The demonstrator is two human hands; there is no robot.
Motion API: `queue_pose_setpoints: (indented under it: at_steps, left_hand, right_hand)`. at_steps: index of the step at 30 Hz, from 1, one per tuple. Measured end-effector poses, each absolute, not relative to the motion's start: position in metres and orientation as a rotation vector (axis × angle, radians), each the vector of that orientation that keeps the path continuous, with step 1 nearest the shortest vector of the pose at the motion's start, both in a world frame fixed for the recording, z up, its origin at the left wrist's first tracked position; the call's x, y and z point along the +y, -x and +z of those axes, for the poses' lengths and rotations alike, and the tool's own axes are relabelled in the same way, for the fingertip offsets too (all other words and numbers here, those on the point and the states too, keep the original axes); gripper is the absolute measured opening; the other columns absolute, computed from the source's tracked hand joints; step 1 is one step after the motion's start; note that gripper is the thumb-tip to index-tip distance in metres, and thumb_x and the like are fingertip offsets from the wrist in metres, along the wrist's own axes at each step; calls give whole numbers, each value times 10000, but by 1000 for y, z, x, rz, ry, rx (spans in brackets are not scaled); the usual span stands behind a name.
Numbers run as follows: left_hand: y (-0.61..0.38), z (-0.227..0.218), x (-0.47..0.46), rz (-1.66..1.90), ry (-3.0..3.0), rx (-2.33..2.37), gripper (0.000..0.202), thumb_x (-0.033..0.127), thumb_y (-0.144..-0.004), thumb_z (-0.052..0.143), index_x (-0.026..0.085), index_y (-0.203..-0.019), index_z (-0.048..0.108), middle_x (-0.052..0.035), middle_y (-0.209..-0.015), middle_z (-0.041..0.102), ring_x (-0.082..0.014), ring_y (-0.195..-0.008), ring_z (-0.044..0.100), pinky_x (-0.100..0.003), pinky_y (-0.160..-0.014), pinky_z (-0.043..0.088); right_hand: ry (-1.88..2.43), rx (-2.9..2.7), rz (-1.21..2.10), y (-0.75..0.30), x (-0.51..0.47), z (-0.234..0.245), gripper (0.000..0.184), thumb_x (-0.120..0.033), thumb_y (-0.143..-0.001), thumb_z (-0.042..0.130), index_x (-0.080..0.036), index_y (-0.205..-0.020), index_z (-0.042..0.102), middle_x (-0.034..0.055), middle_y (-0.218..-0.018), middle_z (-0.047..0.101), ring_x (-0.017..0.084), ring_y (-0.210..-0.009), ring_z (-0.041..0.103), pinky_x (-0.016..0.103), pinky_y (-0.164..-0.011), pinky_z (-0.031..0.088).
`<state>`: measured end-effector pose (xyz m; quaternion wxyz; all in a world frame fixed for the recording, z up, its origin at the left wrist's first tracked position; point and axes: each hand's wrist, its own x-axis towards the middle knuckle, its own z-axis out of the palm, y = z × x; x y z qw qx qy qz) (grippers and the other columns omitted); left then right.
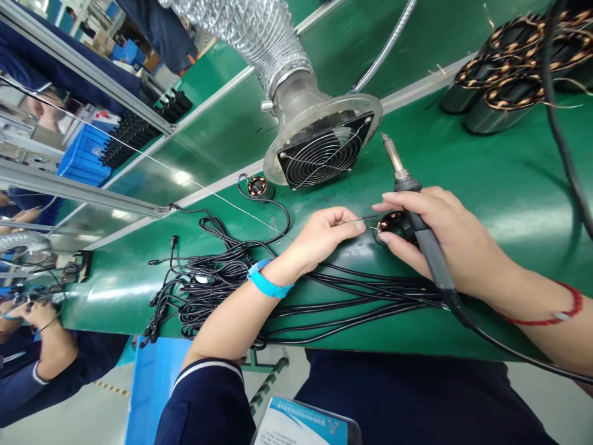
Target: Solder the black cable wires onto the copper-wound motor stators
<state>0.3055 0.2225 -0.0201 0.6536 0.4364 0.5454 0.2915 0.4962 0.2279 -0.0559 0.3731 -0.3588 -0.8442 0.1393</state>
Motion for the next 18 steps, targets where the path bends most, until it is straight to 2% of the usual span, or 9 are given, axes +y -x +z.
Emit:
queue_pose_setpoints:
  at_steps: [5,10,14,18]
  left_hand:
    - [-311,-19,221,659,-1050,1237,278,365,-702,741,120,-712,610,62,-616,519,-23,-562,398,-182,-549,302]
    - [-306,-15,222,612,-868,1087,236,341,-826,603,119,-748,611,72,-540,436,-1,-414,250,-182,-426,145]
    - [-306,-21,223,518,-974,1041,201,306,-791,637,106,-767,634,23,-622,572,-12,-463,381,-166,-443,250]
    - [-311,-26,221,481,-1252,1131,231,331,-830,582,115,-764,634,15,-676,603,-41,-551,459,-186,-540,368]
  right_hand:
    - [856,-2164,261,-496,228,-56,393,-303,-914,506,-248,-1294,424,22,-987,657,196,-856,580,363,-757,448]
    - [895,-2129,276,-497,228,-53,322,-330,-929,511,-252,-1238,464,2,-932,671,180,-849,613,364,-792,461]
    - [992,-2053,353,-493,224,-51,263,-306,-925,510,-262,-1184,505,-16,-880,673,173,-835,623,359,-798,484]
    - [1028,-2015,354,-489,222,-54,286,-284,-913,530,-273,-1198,508,-16,-899,679,175,-858,635,345,-785,509]
